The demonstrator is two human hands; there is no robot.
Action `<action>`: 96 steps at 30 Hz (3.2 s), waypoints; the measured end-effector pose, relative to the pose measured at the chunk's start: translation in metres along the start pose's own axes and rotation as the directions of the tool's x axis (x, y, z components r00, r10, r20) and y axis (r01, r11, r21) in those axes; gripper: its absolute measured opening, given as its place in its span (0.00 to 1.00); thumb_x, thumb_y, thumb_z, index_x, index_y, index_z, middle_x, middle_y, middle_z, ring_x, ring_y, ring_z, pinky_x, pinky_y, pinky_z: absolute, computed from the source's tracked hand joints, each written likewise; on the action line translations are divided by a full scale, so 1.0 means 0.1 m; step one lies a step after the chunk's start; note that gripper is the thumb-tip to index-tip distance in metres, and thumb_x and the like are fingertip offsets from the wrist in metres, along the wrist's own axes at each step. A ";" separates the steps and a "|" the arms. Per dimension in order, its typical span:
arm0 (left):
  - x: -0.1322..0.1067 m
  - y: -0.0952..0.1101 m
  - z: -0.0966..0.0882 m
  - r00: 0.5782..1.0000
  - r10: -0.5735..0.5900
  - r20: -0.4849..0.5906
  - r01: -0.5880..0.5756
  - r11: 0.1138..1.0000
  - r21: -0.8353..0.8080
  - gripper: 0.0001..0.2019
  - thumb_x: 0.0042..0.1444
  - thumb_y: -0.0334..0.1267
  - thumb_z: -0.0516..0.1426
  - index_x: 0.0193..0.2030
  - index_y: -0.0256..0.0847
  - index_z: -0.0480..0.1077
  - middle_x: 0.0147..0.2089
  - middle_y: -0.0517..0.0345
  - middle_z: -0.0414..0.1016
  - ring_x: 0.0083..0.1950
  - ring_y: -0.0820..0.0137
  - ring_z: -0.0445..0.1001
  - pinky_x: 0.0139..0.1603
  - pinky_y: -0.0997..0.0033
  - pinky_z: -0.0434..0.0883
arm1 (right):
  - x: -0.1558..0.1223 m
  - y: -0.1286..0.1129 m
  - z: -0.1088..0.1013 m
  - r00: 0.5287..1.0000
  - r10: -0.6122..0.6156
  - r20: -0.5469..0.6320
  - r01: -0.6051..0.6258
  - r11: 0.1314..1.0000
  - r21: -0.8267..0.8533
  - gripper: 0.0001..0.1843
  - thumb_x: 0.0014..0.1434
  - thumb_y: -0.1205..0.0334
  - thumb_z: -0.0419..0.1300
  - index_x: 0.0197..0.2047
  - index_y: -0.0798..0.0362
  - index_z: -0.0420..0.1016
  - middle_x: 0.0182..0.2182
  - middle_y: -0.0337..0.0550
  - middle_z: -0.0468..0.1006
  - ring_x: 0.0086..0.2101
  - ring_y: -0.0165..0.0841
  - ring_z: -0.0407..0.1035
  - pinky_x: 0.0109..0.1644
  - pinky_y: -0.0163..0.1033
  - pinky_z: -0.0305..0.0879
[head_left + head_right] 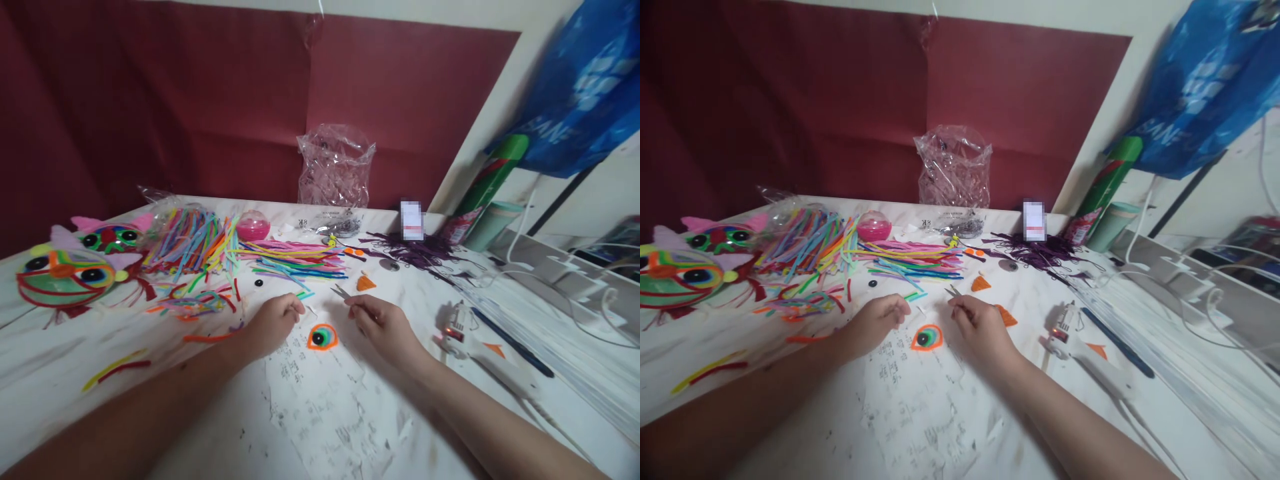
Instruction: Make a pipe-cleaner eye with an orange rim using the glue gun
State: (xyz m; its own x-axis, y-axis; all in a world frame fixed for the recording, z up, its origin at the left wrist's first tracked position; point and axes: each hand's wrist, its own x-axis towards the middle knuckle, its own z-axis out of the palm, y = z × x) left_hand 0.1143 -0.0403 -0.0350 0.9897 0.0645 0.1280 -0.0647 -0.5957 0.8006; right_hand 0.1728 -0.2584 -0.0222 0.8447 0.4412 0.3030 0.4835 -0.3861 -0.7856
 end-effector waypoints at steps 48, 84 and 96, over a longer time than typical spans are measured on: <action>-0.06 -0.05 0.03 0.943 0.327 0.055 -0.328 0.894 0.304 0.07 0.54 0.31 0.50 0.32 0.38 0.69 0.34 0.55 0.72 0.38 0.66 0.70 0.39 0.69 0.66 | -0.04 0.06 0.04 0.955 -0.221 0.196 0.275 0.905 -0.324 0.15 0.55 0.76 0.52 0.40 0.56 0.77 0.32 0.48 0.75 0.32 0.34 0.71 0.36 0.36 0.64; -0.08 0.02 0.19 0.840 0.543 0.018 -0.533 0.817 0.221 0.08 0.52 0.26 0.50 0.31 0.39 0.68 0.30 0.57 0.70 0.34 0.70 0.70 0.35 0.72 0.67 | -0.05 0.11 0.19 0.937 -0.333 0.104 0.345 0.929 -0.136 0.13 0.51 0.77 0.53 0.32 0.54 0.75 0.29 0.42 0.78 0.31 0.31 0.71 0.35 0.34 0.67; -0.05 0.07 -0.01 0.924 0.342 -0.170 -0.289 0.917 0.276 0.08 0.56 0.35 0.49 0.33 0.41 0.68 0.29 0.61 0.71 0.30 0.71 0.70 0.32 0.74 0.68 | 0.03 0.18 0.08 0.983 -0.178 0.033 0.181 0.954 -0.240 0.14 0.52 0.77 0.52 0.35 0.54 0.76 0.33 0.45 0.80 0.34 0.35 0.73 0.39 0.37 0.67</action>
State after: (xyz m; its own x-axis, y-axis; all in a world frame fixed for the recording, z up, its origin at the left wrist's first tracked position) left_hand 0.1092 -0.0440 -0.0297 0.8709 -0.0083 0.4913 -0.3096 -0.7858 0.5355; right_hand 0.1819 -0.2578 -0.0396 0.7368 0.5297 0.4202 0.6692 -0.4828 -0.5648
